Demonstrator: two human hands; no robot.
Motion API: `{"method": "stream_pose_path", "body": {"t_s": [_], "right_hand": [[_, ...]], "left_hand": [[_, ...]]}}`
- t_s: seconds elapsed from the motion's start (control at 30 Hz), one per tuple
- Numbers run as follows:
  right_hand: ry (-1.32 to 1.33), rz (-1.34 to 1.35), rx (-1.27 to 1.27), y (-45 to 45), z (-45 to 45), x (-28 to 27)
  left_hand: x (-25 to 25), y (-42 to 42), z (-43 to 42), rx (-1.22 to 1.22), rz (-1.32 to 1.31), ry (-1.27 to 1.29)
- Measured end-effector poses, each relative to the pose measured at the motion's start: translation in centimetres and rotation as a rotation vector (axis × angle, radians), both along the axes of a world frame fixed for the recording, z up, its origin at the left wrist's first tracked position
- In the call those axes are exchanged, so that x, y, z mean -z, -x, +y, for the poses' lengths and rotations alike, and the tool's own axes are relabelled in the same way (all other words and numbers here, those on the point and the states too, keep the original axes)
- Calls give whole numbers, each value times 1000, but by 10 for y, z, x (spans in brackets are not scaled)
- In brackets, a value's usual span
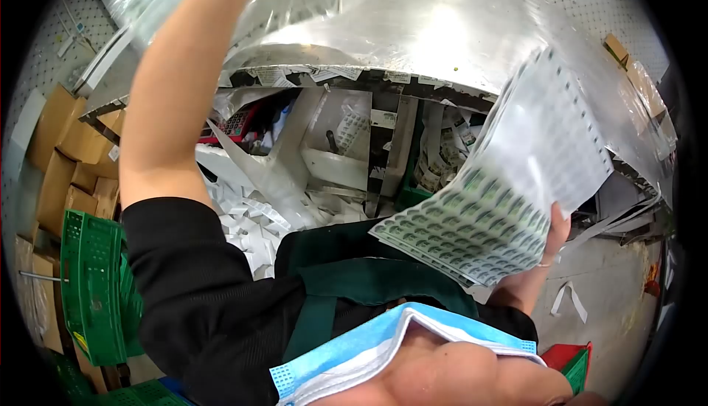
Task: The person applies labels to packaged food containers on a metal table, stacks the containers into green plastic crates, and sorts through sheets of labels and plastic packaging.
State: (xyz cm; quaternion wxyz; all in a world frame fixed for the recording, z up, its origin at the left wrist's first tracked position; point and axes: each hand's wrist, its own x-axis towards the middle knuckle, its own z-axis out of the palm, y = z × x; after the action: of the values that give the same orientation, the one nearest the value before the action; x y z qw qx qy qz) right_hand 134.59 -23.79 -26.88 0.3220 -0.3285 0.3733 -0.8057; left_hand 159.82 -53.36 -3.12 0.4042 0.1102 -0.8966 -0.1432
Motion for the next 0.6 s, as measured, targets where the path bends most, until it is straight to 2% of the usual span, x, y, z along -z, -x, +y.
{"method": "stream_pose_path", "body": {"t_s": [0.03,0.1,0.13,0.17,0.2,0.27,0.33,0.37,0.47,0.5,0.57,0.6], "right_hand": [[13,-19,-2,-1,-8,-16],[46,-63,6,-1,-26,-38],[51,-66,13,8,-34,-41],[26,12,-108,23,-42,-44],[0,93,-231,32,-49,-48],[-49,58,-255,9,-55,-81],[-112,-2,-377,1,-60,-100],[-107,5,-382,-4,-62,-100],[-228,156,-369,-41,-66,-99],[-193,58,-397,-61,-64,-104],[-277,156,-349,-59,-77,-108],[-297,207,-324,-49,-89,-107]], "left_hand": [[4,-2,4,-3,1,1],[8,-8,19,-275,-301,-181],[10,-11,33,-226,-209,-327],[12,-15,43,-174,-111,-474],[12,-20,42,-154,-106,-449],[13,-28,46,-135,-91,-420],[13,-36,60,-346,-103,-261],[20,-38,57,-323,-58,-192],[33,-33,61,-479,-62,296],[36,-28,67,-577,-105,131],[14,-23,117,-548,-326,-121],[22,-21,111,-544,-329,-118]]}}
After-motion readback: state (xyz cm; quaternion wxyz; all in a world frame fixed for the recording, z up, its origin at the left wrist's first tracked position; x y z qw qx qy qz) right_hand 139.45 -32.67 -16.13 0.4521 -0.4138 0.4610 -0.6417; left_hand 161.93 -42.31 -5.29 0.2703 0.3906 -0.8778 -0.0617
